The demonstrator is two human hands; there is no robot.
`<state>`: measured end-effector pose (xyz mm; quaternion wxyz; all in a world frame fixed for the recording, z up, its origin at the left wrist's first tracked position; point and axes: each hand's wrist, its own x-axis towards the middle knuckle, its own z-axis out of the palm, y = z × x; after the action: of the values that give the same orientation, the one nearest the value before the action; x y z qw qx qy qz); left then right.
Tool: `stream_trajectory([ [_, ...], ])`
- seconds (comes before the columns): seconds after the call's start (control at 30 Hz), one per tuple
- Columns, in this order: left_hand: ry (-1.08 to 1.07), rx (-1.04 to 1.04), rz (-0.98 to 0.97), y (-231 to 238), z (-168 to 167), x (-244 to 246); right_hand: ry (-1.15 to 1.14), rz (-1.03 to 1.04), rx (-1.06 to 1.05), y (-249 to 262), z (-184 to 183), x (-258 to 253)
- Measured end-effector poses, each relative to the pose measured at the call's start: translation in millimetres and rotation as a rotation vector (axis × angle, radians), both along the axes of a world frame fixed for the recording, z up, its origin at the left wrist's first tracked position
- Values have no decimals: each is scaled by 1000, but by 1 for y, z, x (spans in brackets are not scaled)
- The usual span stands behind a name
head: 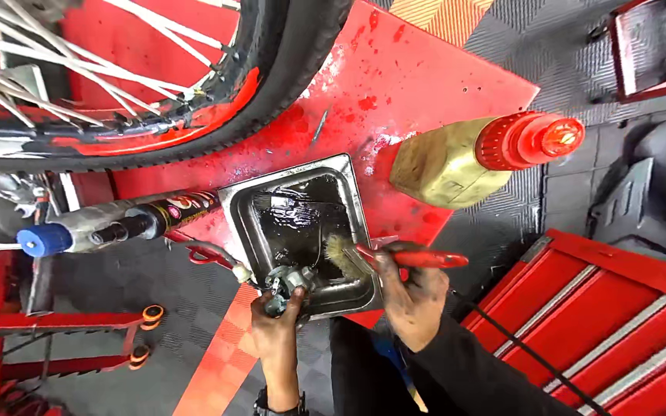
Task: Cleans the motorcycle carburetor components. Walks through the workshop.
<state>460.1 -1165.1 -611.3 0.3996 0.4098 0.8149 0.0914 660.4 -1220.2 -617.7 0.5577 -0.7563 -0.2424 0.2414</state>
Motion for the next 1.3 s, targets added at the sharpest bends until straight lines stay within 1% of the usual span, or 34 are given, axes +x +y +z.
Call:
stream_trajectory([
  [0.07, -265, -68, 176, 3, 17, -2, 25, 1, 53, -10, 4, -2],
  [0.13, -480, -136, 294, 5, 33, -3, 70, -15, 101, -17, 10, -3],
  [0.17, -552, -163, 333, 6, 40, -2, 93, -27, 113, -19, 15, -2],
  [0.23, -615, -193, 366, 8, 53, 0, 149, -33, 138, -18, 26, 1],
  [0.3, -618, -216, 355, 8, 62, -1, 189, -26, 144, -16, 34, 2],
  [0.4, -558, -216, 290, 13, 66, 4, 243, 23, 166, -7, 44, 2],
  [0.47, -552, -216, 277, 16, 66, 7, 361, 109, 192, 4, 54, -5],
  [0.5, -554, -214, 282, 17, 64, 10, 407, 192, 177, 11, 55, -11],
  [0.53, -555, -216, 292, 19, 61, 14, 397, 292, 149, 17, 51, -16],
  [0.6, -529, -229, 319, 21, 53, 17, 207, 458, 99, 26, 29, -17],
  [0.63, -518, -232, 329, 23, 48, 18, 109, 486, 67, 29, 16, -12],
  [0.67, -498, -235, 339, 24, 44, 19, 50, 486, 35, 32, 5, -6],
  [0.7, -472, -243, 353, 24, 43, 18, 32, 482, 21, 31, 1, -1],
  [0.77, -457, -254, 377, 26, 38, 22, 69, 493, 83, 31, 12, 4],
  [0.83, -432, -252, 379, 28, 33, 28, 35, 560, 121, 27, 5, 4],
  [0.9, -432, -268, 372, 28, 37, 26, -22, 551, 35, 19, -11, 5],
  [0.93, -439, -265, 370, 32, 34, 29, -46, 525, 23, 22, -13, 11],
  [1.0, -432, -278, 375, 37, 30, 32, 3, 517, 95, 28, 2, 7],
  [1.03, -431, -288, 381, 35, 30, 33, 21, 528, 128, 27, 3, 0],
  [1.07, -435, -297, 389, 32, 32, 30, 31, 528, 106, 25, -2, -5],
  [1.13, -452, -290, 376, 33, 34, 29, -4, 462, 8, 30, -12, 0],
  [1.2, -487, -273, 371, 36, 33, 30, 20, 411, 35, 38, 0, -1],
  [1.23, -489, -277, 372, 35, 33, 29, 37, 418, 64, 38, 6, -7],
  [1.3, -516, -299, 380, 27, 36, 21, 18, 414, 7, 32, -3, -16],
])
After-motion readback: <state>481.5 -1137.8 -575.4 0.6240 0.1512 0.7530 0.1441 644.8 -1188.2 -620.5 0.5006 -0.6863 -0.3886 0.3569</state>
